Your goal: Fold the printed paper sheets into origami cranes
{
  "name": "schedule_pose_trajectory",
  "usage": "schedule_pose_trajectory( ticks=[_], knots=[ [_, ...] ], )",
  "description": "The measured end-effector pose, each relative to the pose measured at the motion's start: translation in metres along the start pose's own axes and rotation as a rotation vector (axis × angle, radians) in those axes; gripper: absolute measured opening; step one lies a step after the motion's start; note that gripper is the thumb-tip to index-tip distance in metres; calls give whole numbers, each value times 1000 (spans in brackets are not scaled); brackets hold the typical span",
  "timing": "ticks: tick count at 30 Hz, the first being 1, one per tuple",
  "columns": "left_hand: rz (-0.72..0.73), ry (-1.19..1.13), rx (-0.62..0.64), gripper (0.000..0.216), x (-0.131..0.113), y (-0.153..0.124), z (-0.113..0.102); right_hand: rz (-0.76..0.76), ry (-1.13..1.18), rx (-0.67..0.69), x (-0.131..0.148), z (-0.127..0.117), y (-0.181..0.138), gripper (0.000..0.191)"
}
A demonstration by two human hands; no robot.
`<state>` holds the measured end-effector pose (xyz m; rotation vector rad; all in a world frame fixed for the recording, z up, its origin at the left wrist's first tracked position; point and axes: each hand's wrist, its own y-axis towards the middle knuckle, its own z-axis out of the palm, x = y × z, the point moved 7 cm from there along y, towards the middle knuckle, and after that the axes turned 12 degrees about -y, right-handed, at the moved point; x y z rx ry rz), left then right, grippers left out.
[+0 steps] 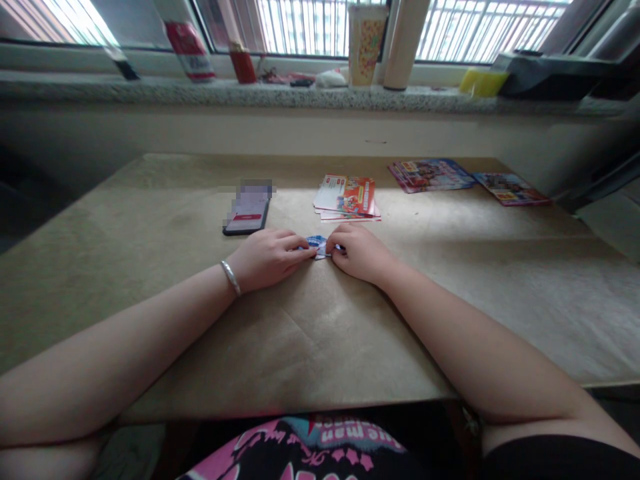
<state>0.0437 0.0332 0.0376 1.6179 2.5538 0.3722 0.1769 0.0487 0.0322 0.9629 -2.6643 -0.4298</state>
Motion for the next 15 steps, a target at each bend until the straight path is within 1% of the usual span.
schedule_pose_trajectory(
  ticks=[3, 5, 8, 11, 15],
  knots=[
    [-25, -42, -17, 29, 4, 0, 1, 68, 10, 9, 1, 1, 0, 17],
    [-37, -68, -43, 30, 7, -1, 1, 100, 44, -2, 0, 2, 0, 21],
    [-47, -87, -60, 29, 10, -1, 1, 70, 43, -58, -2, 1, 1, 27],
    [-48, -106, -48, 28, 11, 0, 3, 45, -25, -92, -4, 1, 1, 28],
    [-23, -121, -47, 26, 9, 0, 4, 36, -17, -45, -3, 6, 1, 32]
  ],
)
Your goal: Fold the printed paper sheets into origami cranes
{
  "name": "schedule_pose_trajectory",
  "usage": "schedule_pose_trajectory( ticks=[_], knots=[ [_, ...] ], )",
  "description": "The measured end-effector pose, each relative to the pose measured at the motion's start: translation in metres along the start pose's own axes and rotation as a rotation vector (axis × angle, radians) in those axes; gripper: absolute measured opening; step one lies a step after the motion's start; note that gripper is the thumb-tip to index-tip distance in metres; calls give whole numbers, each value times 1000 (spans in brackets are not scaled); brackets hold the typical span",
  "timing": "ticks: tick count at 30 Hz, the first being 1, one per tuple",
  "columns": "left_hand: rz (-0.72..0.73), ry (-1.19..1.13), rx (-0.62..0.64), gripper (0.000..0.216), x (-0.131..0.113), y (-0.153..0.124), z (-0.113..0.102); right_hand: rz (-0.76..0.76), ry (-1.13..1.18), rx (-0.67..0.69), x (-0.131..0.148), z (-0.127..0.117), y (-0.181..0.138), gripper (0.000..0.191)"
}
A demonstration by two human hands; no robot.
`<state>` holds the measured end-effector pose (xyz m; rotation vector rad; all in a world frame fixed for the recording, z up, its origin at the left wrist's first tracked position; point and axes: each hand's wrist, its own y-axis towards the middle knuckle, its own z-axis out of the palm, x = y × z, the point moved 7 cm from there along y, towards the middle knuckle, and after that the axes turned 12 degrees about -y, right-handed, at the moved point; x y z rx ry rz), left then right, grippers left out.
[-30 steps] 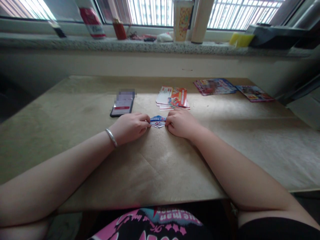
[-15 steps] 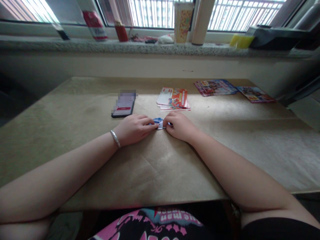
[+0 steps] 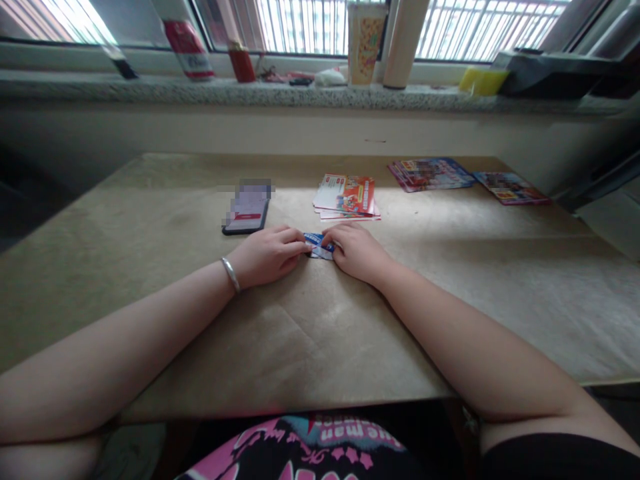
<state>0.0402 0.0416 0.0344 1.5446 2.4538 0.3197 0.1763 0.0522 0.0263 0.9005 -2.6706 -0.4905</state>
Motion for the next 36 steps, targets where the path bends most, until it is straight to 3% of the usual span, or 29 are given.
schedule_pose_trajectory(
  ticks=[5, 11, 16, 23, 31, 36],
  knots=[
    [-13, -54, -35, 22, 2, -2, 0, 26, 13, -13, -1, -1, 0, 25],
    [-29, -23, -60, 26, 1, -2, -5, -86, -53, -15, 5, -3, 0, 21],
    [-56, 66, -10, 27, -4, -1, -4, -146, -96, 22, 6, -4, 0, 20],
    [-76, 1, -29, 23, -2, 0, -2, -236, -131, 52, 11, -9, -1, 18],
    [-119, -79, 9, 38, -2, 1, -4, -209, -68, -2, 15, -10, -1, 18],
    [-101, -87, -8, 30, -2, 0, -5, -179, -36, 14, 7, -6, -2, 19]
  ],
)
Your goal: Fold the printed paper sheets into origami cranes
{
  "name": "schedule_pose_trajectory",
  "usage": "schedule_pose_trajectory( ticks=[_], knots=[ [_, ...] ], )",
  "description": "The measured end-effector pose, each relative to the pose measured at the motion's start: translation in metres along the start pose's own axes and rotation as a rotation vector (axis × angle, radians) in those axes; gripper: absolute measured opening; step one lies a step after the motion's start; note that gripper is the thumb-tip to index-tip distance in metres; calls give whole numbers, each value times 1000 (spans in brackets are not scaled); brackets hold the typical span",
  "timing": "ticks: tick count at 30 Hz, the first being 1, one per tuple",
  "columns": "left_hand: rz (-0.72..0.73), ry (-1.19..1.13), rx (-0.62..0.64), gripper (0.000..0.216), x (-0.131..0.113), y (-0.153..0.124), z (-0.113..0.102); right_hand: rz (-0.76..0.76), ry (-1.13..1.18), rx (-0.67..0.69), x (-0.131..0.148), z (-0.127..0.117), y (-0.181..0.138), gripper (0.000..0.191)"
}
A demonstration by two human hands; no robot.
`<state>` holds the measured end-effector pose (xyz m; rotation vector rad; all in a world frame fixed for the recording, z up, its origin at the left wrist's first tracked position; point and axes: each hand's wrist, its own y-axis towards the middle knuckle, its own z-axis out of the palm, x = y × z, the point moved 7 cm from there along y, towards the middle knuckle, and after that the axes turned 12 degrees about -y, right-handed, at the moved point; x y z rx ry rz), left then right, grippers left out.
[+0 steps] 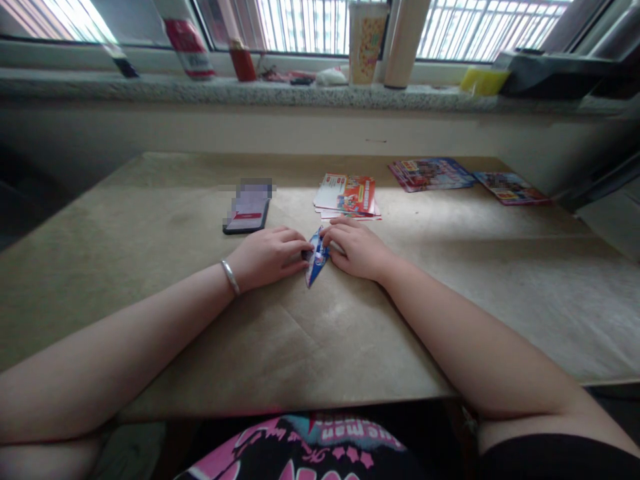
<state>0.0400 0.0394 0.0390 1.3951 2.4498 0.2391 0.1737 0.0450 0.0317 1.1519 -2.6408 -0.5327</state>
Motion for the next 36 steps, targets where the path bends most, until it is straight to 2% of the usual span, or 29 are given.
schedule_pose_trajectory(
  ticks=[6, 12, 15, 19, 26, 36],
  knots=[
    [34, -56, -78, 22, 10, 0, 0, -11, 0, 6, -2, 2, -2, 35],
    [80, -133, -62, 25, 23, -2, 0, -28, -3, 30, 2, 1, 0, 22],
    [68, -163, -38, 23, 22, -2, -1, -19, 1, 44, 3, 1, 2, 19],
    [106, -92, -11, 30, 12, -1, 1, 10, -53, 42, 0, 0, 1, 17],
    [121, 121, -50, 27, 9, 0, 6, -39, -134, 4, 7, -5, 2, 19],
    [118, 226, 5, 18, -1, 1, 1, -61, -271, 63, 17, -4, 3, 24]
  ],
)
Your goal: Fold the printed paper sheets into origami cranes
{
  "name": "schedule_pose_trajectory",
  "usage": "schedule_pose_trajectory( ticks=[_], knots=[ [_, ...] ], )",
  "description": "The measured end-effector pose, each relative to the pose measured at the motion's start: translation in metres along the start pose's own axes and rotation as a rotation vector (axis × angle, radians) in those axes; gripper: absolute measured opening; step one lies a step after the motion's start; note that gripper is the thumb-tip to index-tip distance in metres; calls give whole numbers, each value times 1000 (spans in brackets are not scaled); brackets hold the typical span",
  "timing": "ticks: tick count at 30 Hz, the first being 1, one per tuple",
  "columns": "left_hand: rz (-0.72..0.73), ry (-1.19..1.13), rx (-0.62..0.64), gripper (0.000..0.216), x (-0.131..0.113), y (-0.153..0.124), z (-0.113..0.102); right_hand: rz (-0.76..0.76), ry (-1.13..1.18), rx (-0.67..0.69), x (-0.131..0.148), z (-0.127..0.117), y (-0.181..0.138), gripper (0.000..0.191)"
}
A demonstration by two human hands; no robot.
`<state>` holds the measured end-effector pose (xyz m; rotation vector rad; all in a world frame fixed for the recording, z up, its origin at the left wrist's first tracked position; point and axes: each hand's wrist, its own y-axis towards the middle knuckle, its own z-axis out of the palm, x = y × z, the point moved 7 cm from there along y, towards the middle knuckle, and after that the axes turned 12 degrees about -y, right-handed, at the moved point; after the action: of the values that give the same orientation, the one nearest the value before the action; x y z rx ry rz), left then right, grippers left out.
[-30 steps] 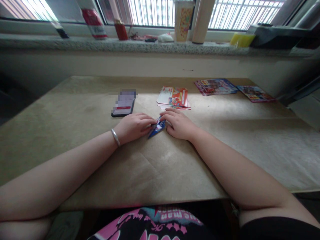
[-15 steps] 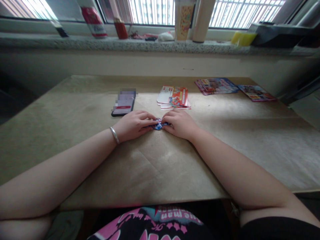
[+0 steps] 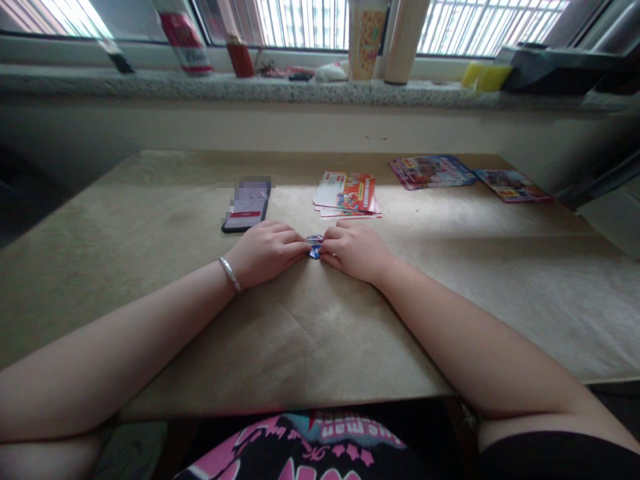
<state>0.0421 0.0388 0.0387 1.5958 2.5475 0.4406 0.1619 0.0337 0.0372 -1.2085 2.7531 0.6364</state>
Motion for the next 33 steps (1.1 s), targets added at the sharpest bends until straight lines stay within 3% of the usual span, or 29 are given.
schedule_pose_trajectory(
  ticks=[5, 18, 23, 33],
  knots=[
    [14, 37, 32, 15, -5, 1, 1, -25, -44, 12, 4, 0, 0, 28],
    [-104, -10, 14, 19, -3, 2, 5, 46, -23, 15, 8, 2, 7, 20],
    [-174, -13, 67, 22, -1, 4, 7, 66, -9, 23, 8, 1, 8, 21],
    [-141, -17, 84, 19, -1, 7, 12, 151, -7, 40, 4, 3, 7, 23]
  ],
)
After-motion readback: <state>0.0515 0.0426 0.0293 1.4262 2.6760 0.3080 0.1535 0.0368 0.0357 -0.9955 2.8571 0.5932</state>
